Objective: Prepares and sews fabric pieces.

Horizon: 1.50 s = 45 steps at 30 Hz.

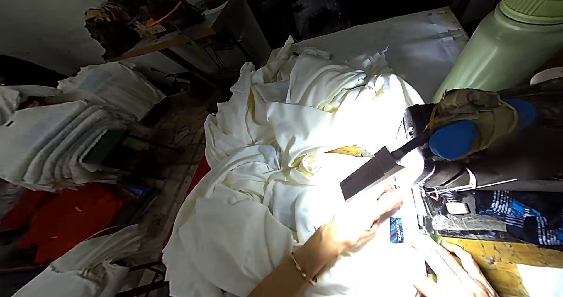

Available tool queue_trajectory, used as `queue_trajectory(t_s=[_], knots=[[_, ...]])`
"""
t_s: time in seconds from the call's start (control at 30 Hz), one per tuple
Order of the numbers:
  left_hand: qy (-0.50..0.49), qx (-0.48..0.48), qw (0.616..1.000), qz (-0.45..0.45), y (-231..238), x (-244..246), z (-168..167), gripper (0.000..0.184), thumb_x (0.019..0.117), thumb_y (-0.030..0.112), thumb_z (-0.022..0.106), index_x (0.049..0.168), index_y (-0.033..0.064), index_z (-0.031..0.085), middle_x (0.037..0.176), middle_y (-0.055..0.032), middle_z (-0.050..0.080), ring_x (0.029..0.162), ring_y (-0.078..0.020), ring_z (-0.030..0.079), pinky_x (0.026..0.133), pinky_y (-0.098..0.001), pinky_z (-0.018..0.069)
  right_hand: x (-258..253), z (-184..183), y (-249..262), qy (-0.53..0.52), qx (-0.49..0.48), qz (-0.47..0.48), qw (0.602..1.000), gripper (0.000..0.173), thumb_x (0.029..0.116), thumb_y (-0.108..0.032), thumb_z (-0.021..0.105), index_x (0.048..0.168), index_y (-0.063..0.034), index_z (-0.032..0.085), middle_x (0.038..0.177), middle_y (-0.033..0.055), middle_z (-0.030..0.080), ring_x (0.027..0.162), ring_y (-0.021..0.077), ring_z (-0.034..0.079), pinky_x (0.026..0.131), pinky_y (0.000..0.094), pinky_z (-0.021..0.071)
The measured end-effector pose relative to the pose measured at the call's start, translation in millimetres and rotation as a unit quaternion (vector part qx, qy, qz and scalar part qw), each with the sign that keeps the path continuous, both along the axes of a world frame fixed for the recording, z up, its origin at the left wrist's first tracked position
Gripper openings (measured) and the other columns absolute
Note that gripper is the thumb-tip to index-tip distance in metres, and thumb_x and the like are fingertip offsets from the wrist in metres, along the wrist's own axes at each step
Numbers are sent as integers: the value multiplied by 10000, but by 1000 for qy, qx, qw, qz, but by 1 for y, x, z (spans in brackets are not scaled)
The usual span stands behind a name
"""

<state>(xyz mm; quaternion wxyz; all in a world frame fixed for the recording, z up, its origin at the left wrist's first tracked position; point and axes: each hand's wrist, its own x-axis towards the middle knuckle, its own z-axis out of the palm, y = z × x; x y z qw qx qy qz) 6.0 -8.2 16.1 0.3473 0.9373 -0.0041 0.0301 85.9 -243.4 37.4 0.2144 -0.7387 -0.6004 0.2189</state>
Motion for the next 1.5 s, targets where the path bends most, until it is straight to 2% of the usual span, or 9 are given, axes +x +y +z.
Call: queue_trajectory(t_s=[0.07,0.17,0.43,0.63,0.73,0.9,1.07,1.4,1.5], knots=[[-66,-15,998,-6,-8,-13,-7,314,975,-12,505,1199,46,716,1256,-134,681,1102,-226,674,939,-346,539,-1,-2,-1,-4,3,-1,1000,232,965,-15,569,1094,-46,759,1367,322,597,1336,518,516,1088,715,310],[-149,-10,987,-51,-17,-31,-17,250,993,-20,503,1103,-7,727,1203,-156,712,1196,-260,656,1043,-344,504,-3,-5,-3,-7,21,-8,1000,225,965,-26,578,1083,-71,763,1378,313,593,1347,526,501,1084,748,284],[-153,-28,984,-92,-12,-37,-29,291,983,-63,508,1176,-25,723,1266,-193,692,1262,-281,631,1103,-339,465,-7,-10,-9,-44,51,-14,998,200,961,-40,595,1037,-103,769,1359,243,638,1368,542,468,1087,770,257],[-92,10,992,-84,-12,-32,-27,443,998,-34,474,1401,87,614,1483,-156,559,1317,-252,593,1085,-362,480,-7,-13,-8,-34,60,-1,998,207,957,-1,583,1049,-58,759,1376,231,633,1361,476,517,1097,757,271],[-73,15,993,-88,-10,-32,-28,389,1012,-2,473,1350,84,645,1452,-131,591,1277,-249,621,1036,-371,509,-6,-16,-10,-36,68,10,997,188,962,4,580,1022,-43,752,1315,243,664,1321,454,564,1104,741,292],[-109,-4,988,-113,-3,-27,-31,373,970,-53,494,1263,49,702,1360,-161,646,1322,-302,570,1110,-384,447,-11,-12,-9,-35,70,0,997,192,953,28,581,1018,-29,753,1266,253,683,1285,455,593,1097,745,301],[-100,3,985,-138,4,-24,-27,431,931,-91,511,1290,56,697,1370,-178,640,1354,-338,546,1145,-395,416,-10,-9,-7,-23,57,-5,998,210,941,37,590,1049,-26,759,1260,268,682,1265,485,596,1091,758,297],[-79,19,986,-146,20,-6,-27,495,899,-87,516,1339,75,673,1421,-143,613,1394,-294,507,1167,-360,378,12,-11,8,-34,59,4,998,222,960,6,576,1080,-48,755,1267,262,678,1268,461,601,1091,727,318],[-91,6,984,-151,27,3,-17,443,899,-83,528,1295,34,688,1327,-172,650,1290,-284,574,1137,-343,392,20,-13,15,-45,59,4,997,230,967,-2,566,1092,-65,748,1276,245,679,1277,446,599,1087,713,329]])
